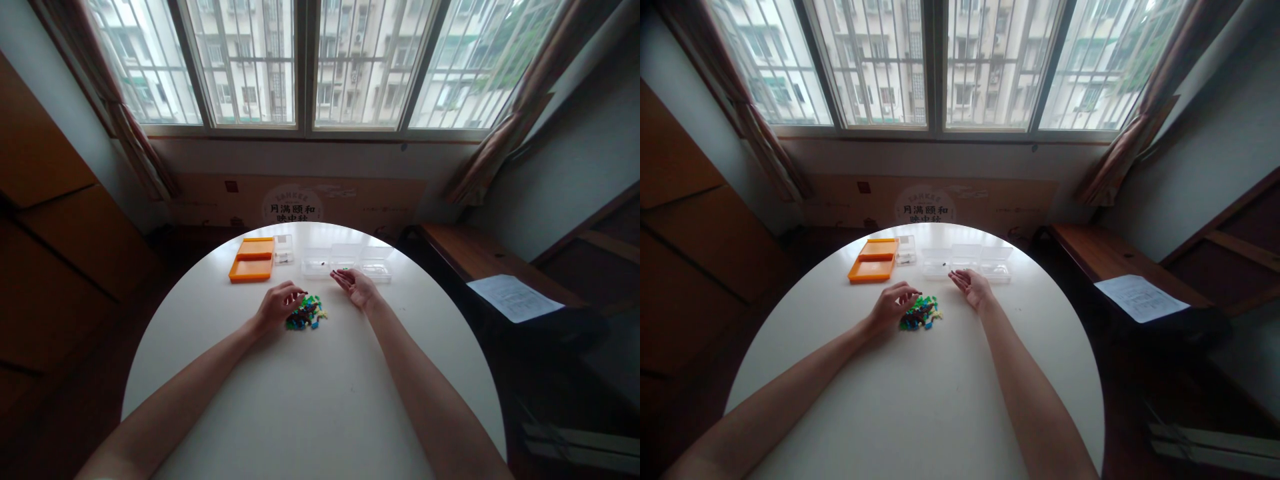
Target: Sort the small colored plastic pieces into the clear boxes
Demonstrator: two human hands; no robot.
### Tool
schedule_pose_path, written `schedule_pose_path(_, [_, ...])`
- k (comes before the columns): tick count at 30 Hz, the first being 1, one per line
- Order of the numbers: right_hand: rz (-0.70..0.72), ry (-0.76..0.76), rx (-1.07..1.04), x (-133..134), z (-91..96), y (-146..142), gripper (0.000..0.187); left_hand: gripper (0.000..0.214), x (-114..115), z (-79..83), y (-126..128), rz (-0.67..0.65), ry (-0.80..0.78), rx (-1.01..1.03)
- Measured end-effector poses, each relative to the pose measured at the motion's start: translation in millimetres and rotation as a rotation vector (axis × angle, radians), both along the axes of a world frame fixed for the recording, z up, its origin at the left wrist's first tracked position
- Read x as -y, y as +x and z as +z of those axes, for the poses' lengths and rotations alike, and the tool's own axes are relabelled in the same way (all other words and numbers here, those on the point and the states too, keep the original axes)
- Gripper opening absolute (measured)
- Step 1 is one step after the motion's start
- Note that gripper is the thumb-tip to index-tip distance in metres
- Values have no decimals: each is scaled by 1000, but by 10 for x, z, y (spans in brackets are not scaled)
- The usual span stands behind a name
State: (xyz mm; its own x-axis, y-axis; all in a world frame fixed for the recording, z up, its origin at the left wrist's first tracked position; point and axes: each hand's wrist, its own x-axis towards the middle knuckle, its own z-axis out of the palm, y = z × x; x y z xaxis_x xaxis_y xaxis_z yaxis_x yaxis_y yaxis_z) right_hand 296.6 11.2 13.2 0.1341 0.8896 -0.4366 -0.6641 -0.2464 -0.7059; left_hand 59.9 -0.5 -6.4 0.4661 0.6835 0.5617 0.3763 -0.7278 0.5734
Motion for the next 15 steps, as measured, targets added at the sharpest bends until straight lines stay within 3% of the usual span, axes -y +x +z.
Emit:
schedule_pose_path(7, [7, 90, 32, -88, 106, -154, 11, 20, 4, 9, 7, -7, 10, -13])
schedule_pose_path(15, [1, 75, 113, -291, 255, -264, 10, 17, 10, 20, 15, -12, -7, 3])
